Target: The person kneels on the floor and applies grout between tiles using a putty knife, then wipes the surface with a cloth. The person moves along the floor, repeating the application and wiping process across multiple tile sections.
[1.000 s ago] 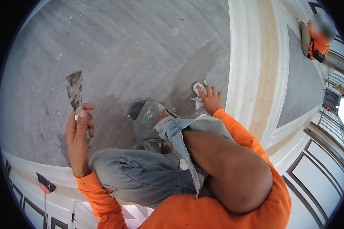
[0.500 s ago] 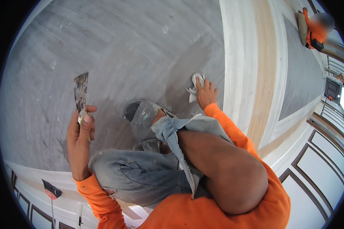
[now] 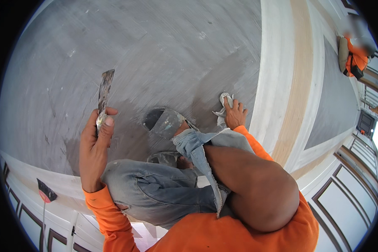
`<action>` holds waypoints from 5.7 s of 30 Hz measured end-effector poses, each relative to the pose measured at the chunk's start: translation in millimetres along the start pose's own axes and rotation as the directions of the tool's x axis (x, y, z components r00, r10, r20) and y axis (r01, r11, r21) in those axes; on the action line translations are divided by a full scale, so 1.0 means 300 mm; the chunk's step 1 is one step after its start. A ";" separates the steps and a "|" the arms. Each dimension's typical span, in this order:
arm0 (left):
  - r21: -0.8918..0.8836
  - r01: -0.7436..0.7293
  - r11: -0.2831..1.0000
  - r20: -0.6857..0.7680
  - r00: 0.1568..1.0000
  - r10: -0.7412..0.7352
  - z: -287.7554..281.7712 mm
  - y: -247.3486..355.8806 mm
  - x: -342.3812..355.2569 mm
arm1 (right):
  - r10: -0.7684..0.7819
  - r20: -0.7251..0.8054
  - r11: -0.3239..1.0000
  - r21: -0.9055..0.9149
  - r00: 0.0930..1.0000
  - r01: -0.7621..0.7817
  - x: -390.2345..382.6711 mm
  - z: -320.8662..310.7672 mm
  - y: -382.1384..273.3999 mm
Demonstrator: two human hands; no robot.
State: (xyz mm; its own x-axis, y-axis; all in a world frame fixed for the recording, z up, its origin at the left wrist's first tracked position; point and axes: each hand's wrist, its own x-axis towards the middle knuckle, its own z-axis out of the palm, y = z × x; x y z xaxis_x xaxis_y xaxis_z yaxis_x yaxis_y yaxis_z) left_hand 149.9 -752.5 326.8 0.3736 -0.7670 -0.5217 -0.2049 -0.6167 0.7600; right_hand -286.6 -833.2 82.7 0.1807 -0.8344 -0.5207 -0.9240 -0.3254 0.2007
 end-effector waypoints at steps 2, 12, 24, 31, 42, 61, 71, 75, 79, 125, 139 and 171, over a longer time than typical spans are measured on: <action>-0.016 0.020 1.000 -0.017 1.000 -0.020 -0.011 -0.012 0.008 | -0.021 -0.076 1.000 0.004 0.997 0.022 0.067 0.002 0.013; -0.042 0.033 0.999 -0.007 0.999 -0.034 -0.023 -0.039 0.011 | -0.077 0.039 0.997 -0.005 0.996 0.077 -0.154 0.218 -0.070; 0.037 0.041 0.998 -0.028 0.999 -0.040 -0.006 -0.018 0.042 | 0.386 0.128 0.913 0.090 0.914 -0.398 -0.115 0.201 0.143; 0.071 0.045 0.996 0.043 0.998 -0.048 0.025 0.023 0.041 | 0.458 0.071 0.877 0.128 0.886 -0.464 -0.033 0.109 0.235; 0.107 0.025 0.994 0.044 0.999 -0.030 0.013 0.004 0.037 | 0.156 -0.070 0.986 0.070 0.985 -0.152 -0.160 0.176 -0.012; 0.128 0.065 0.990 0.012 0.998 -0.067 -0.063 -0.080 0.034 | 0.742 -0.077 0.660 0.259 0.666 -0.706 0.665 -0.200 0.281; -0.003 0.189 0.982 -0.076 0.979 -0.189 -0.134 -0.099 -0.051 | 0.441 -0.123 0.893 0.164 0.889 -0.420 0.591 -0.165 0.236; 0.086 0.105 0.991 -0.087 0.991 -0.097 -0.130 -0.100 -0.088 | 0.622 -0.052 0.766 0.248 0.781 -0.594 0.660 -0.179 0.249; 0.142 0.060 0.988 -0.028 0.998 -0.057 -0.112 -0.054 -0.083 | 0.418 -0.260 0.898 0.264 0.870 -0.352 0.750 -0.201 -0.029; -0.055 0.158 0.986 -0.183 0.969 -0.166 -0.289 -0.269 -0.346 | -0.552 0.007 0.756 -0.418 0.834 0.504 0.305 -0.191 -0.355; 0.017 0.098 0.995 -0.098 0.991 -0.096 -0.283 -0.240 -0.300 | -0.525 -0.108 0.788 -0.437 0.844 0.434 0.365 -0.154 -0.178; -0.819 0.497 0.286 -0.239 0.158 -0.958 0.330 -1.052 -1.018 | -0.359 -0.474 0.924 -0.301 0.804 0.236 1.022 -0.534 -0.903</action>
State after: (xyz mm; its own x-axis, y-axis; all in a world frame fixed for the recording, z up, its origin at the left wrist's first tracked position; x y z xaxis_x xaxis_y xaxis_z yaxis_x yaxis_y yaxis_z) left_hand 10.8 -341.1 207.9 0.4715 0.5122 -0.7179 0.8681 -0.4126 0.2759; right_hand 73.1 -1071.9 1.6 0.6370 -0.7648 -0.0970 -0.7100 -0.6310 0.3125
